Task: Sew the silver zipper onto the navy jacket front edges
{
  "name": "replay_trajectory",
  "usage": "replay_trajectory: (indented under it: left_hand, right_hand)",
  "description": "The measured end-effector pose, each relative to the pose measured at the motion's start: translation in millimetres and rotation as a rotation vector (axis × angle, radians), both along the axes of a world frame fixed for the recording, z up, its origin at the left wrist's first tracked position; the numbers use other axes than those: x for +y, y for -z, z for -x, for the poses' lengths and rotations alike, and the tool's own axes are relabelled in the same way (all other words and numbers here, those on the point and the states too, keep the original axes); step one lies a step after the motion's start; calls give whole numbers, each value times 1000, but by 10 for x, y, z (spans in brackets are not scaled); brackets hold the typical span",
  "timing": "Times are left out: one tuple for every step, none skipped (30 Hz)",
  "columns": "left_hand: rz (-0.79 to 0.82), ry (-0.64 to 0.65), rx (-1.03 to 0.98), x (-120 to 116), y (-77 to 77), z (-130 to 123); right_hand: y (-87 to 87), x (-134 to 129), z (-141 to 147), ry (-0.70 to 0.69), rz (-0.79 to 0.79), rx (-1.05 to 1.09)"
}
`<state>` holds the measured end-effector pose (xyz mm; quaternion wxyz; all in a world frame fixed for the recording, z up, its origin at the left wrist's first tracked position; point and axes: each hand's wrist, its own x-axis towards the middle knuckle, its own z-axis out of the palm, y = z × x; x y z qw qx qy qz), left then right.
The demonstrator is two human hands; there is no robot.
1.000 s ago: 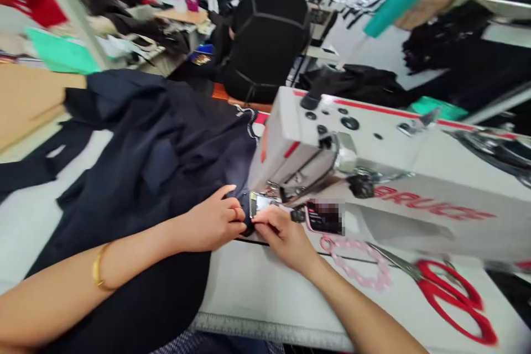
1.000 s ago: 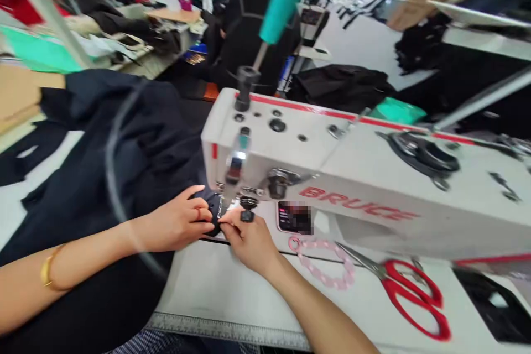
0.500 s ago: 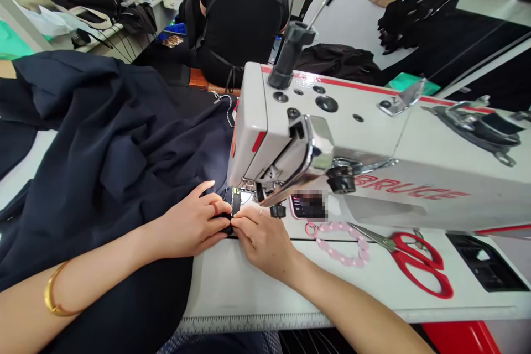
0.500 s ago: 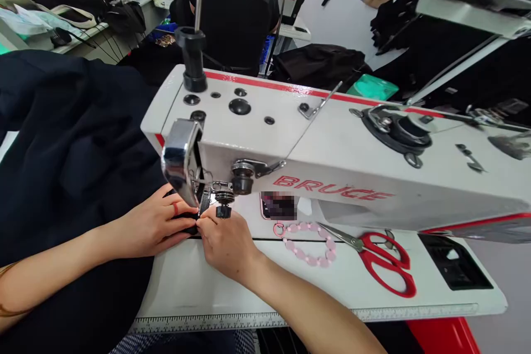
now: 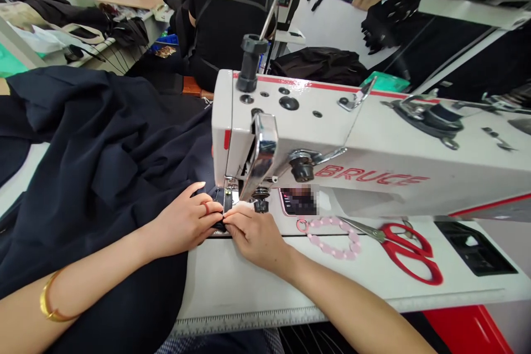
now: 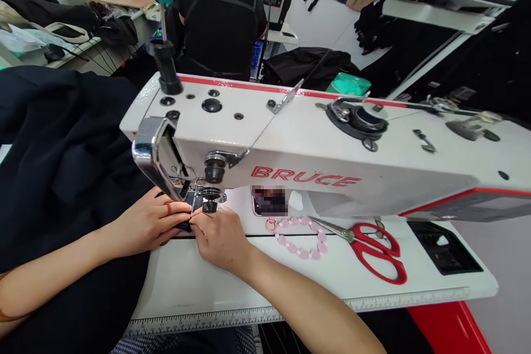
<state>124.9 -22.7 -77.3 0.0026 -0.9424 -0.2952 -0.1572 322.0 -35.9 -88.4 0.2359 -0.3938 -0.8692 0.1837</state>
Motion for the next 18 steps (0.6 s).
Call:
replay_trajectory:
  left_hand:
    - [3,-5,1,0,-3,-3]
    - [5,-10,-1,-1,-6,-6]
    - [9,-17,-1,-5,-7,-10]
    - [14,-21,-2,-9,-8,-13]
    - [17,-23,-4,-12,-8,-15]
    - [18,-21,-4,-14,-6,-16]
    - [21,-18,-2,-12,-4,-13]
    - [24,-14,1,-7,-1,-8]
    - [28,-11,0,3,4,1]
    - [32,-12,-5,15,12,11]
    - [41,-16,-10,26,20,22]
    - [50,-19,-14,33,28,29]
    - [56,-22,-12,33,34,30]
    - [54,-24,-4,24,34,23]
    - [46,-21,14,9,27,8]
    - [23,-27,48,-6,14,-13]
    - [-3,-21,81,-14,-5,-32]
    - [-34,-25,124,-13,-27,-45]
  right_hand:
    - [3,-3,-2,-5,-1,4]
    - [7,-8,-4,-7,-4,2]
    - [11,-13,-4,-7,-9,-7]
    - [14,-16,-4,-3,-13,-20]
    - [15,-17,-2,3,-15,-33]
    - [14,-13,2,10,-15,-41]
    - [10,-5,8,15,-14,-40]
    - [4,7,14,16,-12,-31]
    - [-3,20,20,15,-9,-16]
    - [-11,27,24,10,-7,4]
    - [-15,26,24,2,-8,25]
    - [-14,13,16,-5,-12,45]
    - [-3,-11,0,-12,-21,62]
    - [20,-37,-25,-25,-33,75]
    - [59,-51,-55,-33,-56,88]
    - [111,-35,-76,-45,-83,92]
    - [174,22,-69,-82,-142,105]
    - [242,120,-10,-69,-210,134]
